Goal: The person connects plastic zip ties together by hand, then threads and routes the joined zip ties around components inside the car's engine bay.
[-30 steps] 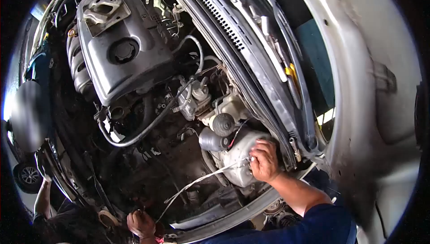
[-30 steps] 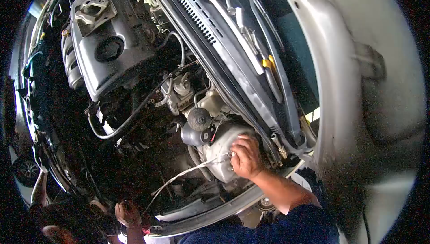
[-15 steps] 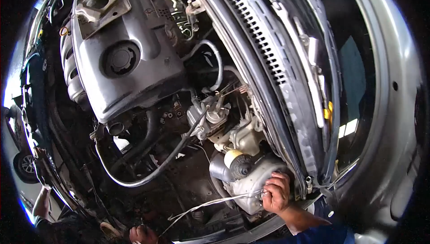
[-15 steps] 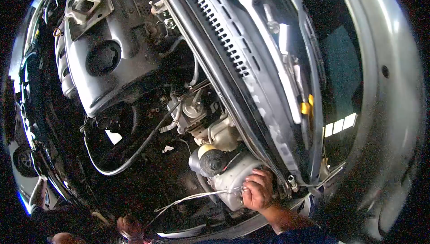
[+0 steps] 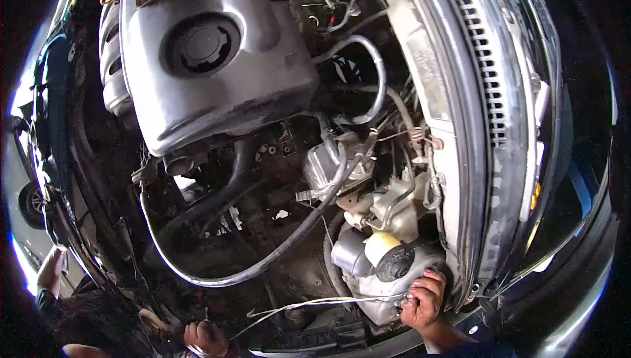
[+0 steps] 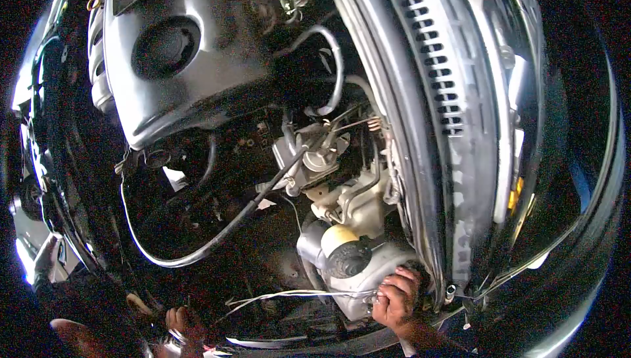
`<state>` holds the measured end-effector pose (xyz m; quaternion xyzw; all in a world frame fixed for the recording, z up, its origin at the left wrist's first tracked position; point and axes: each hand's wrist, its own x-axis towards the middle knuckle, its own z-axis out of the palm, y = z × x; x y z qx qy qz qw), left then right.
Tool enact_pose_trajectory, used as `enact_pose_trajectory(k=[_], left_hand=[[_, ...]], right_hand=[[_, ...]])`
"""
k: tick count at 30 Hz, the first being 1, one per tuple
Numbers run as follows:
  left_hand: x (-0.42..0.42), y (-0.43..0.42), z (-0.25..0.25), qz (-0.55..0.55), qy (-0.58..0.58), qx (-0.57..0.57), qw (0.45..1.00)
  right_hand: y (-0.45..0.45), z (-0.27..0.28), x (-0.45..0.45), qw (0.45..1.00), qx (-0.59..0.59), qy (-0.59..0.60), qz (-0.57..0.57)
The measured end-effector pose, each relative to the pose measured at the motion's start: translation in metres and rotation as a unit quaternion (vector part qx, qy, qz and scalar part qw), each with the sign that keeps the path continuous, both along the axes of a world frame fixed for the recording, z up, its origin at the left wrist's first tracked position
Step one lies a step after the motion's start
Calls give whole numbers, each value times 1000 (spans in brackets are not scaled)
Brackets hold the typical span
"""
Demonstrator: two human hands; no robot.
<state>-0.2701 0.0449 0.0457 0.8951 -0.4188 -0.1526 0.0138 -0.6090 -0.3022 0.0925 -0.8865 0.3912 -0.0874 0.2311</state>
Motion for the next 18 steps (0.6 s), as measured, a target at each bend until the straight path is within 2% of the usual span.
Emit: enact_pose_trajectory(k=[7, 10, 13, 15, 18], left_hand=[[0, -6, 2, 0, -2, 9, 1000], [1, 6, -4, -13, -4, -28, 1000], [0, 13, -7, 4, 1, 19, 1000], [-2, 14, -12, -74, -119, -51, 989], [-3, 15, -11, -27, -59, -33, 997]], right_hand=[[0, 1, 2, 1000, 1, 11, -5], [1, 0, 2, 1000, -3, 6, -6], [1, 2, 2, 1000, 5, 19, -10], [1, 1, 0, 1000, 8, 19, -11], [1, 1, -1, 1000, 10, 18, -10]])
